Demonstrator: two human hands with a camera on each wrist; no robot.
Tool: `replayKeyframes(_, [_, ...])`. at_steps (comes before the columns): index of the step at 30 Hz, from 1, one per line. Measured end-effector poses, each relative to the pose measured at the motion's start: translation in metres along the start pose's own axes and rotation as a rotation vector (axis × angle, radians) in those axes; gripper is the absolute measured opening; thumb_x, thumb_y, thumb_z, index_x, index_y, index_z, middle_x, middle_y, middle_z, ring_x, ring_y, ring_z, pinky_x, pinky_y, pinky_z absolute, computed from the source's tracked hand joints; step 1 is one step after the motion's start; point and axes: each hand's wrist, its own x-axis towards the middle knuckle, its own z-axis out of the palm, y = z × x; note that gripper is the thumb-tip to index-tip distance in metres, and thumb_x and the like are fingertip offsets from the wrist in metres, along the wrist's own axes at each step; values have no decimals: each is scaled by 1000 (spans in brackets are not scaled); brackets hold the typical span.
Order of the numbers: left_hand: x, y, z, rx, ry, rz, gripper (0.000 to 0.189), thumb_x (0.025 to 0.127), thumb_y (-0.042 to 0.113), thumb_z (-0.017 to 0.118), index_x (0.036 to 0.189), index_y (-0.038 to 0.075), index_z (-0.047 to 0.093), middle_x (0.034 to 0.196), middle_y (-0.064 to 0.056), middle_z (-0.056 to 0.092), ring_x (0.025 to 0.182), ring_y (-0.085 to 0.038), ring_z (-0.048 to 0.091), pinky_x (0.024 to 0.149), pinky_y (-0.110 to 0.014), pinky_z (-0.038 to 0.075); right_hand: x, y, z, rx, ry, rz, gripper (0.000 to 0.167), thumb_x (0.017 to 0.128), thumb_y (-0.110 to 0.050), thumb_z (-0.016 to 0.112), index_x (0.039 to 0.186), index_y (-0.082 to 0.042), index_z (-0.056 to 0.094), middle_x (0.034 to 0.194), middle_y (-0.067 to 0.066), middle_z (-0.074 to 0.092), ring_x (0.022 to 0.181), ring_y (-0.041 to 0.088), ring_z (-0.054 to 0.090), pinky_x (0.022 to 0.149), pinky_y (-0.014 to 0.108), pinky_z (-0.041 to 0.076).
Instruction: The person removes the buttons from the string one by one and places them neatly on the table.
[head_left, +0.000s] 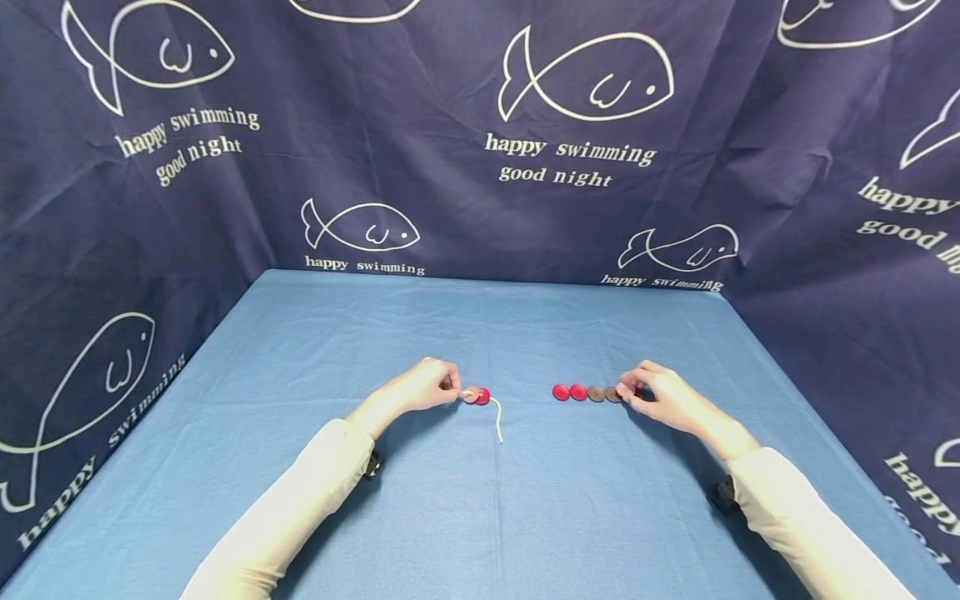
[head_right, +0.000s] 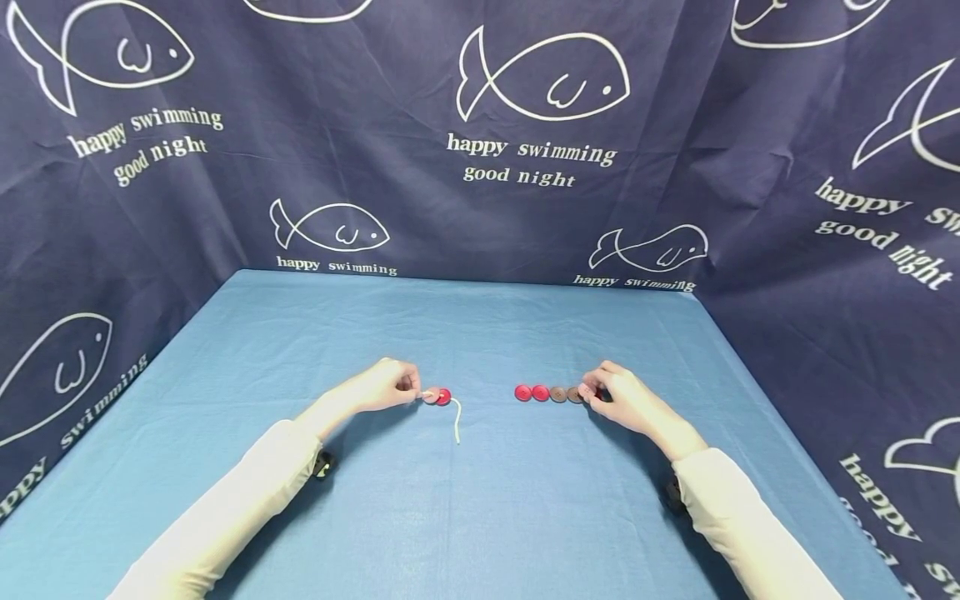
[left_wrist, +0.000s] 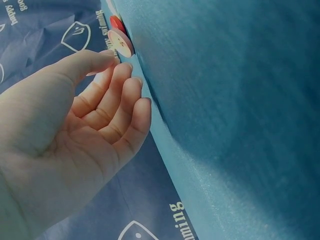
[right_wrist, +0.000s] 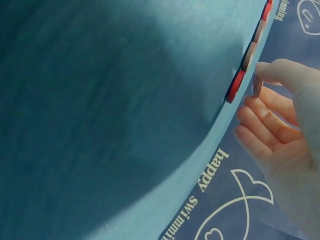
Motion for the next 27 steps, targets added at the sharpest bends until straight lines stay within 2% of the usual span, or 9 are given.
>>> replayKeyframes(10, [0, 0, 0, -6, -9, -15, 8, 83, 7, 62, 75, 10, 62, 67, 3, 62, 60, -3, 50, 60, -17, 43, -4, 4, -2, 1, 1, 9, 10, 78, -6, 71, 88, -6, 68, 82, 2, 58, 72, 14, 55, 65, 30, 46])
replayKeyframes(20, [0, 0, 0, -13, -8, -7, 8, 83, 8, 62, 75, 10, 61, 67, 3, 61, 59, -2, 50, 59, -17, 43, -8, 7, -6, 1, -32, 70, 10, 80, -9, 71, 89, -7, 68, 82, -1, 56, 73, 13, 55, 66, 31, 47])
replayKeyframes(27, [1, 0, 1, -17, -5, -8, 9, 84, 8, 62, 75, 10, 62, 67, 3, 62, 59, -2, 50, 58, -17, 43, -10, 10, -8, -14, -23, 61, 13, 77, -8, 72, 89, -4, 68, 83, 2, 58, 74, 15, 55, 66, 30, 46])
